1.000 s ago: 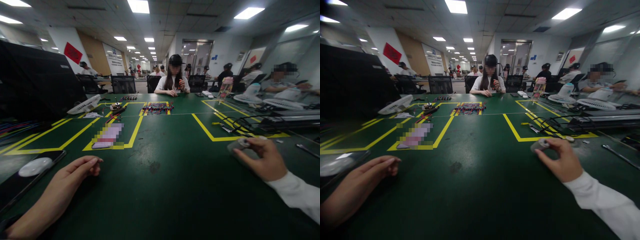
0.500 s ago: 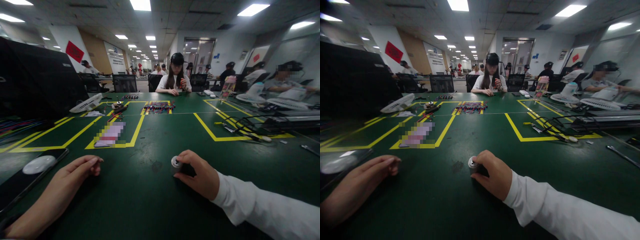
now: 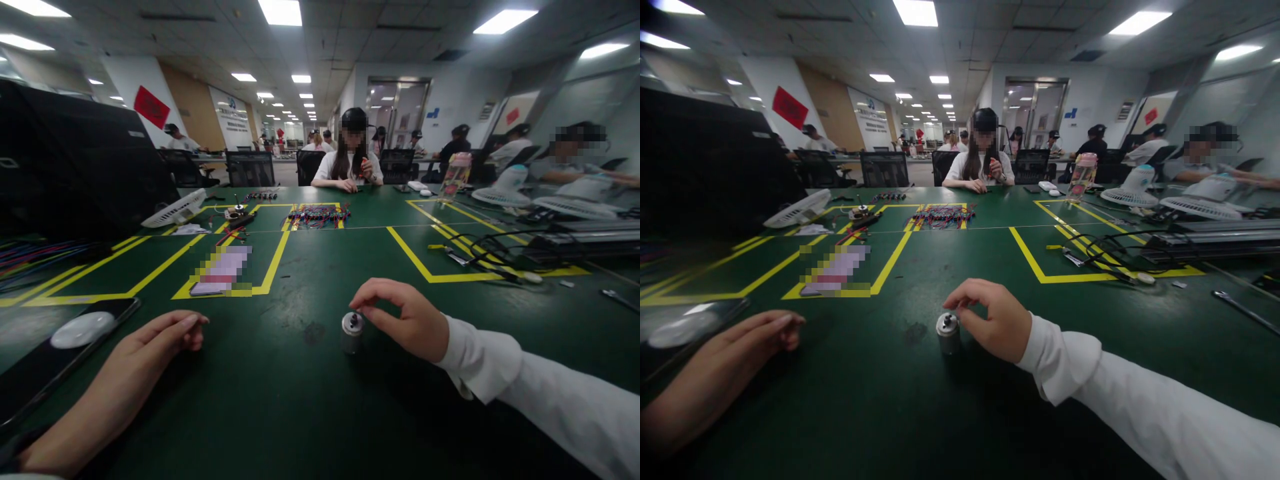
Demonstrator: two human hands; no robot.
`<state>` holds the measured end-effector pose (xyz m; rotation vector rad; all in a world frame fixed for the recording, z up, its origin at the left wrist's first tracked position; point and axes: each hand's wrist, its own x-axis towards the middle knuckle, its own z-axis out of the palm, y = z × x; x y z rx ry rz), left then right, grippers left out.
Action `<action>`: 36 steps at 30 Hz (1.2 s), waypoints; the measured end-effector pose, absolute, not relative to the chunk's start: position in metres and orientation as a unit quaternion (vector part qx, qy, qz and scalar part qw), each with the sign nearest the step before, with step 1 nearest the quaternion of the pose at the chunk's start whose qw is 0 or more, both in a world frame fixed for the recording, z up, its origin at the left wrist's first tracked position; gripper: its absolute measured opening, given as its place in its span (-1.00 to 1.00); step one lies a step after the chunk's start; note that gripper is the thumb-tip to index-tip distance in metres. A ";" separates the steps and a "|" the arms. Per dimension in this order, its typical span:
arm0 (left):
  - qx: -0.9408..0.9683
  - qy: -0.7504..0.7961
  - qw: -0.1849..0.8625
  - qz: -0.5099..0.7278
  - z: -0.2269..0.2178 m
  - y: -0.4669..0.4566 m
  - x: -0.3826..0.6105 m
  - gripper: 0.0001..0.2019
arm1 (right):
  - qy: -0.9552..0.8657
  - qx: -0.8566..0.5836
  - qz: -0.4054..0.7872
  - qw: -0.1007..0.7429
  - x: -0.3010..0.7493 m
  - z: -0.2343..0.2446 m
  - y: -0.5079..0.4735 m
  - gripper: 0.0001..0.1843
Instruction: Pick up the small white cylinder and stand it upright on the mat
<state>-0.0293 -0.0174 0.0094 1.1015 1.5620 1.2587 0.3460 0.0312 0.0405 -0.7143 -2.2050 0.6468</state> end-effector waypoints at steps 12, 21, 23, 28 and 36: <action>0.417 0.613 0.437 0.509 0.009 -0.020 -0.031 -0.79 | -0.808 -0.363 0.200 0.419 0.366 0.040 0.029 -0.78; 0.417 0.602 0.452 0.509 0.004 -0.019 -0.038 -0.81 | -0.868 -0.390 0.166 0.257 0.377 -0.004 0.016 -0.85; 0.418 0.601 0.452 0.509 0.003 -0.019 -0.038 -0.81 | -0.862 -0.392 0.184 0.264 0.377 -0.001 0.016 -0.82; 0.418 0.611 0.442 0.507 0.007 -0.019 -0.034 -0.79 | -0.785 -0.401 0.334 0.334 0.384 0.003 0.027 -0.76; 0.435 0.621 0.422 0.497 0.010 -0.019 -0.030 -0.78 | -0.840 -0.330 0.203 0.379 0.351 0.002 0.017 -0.43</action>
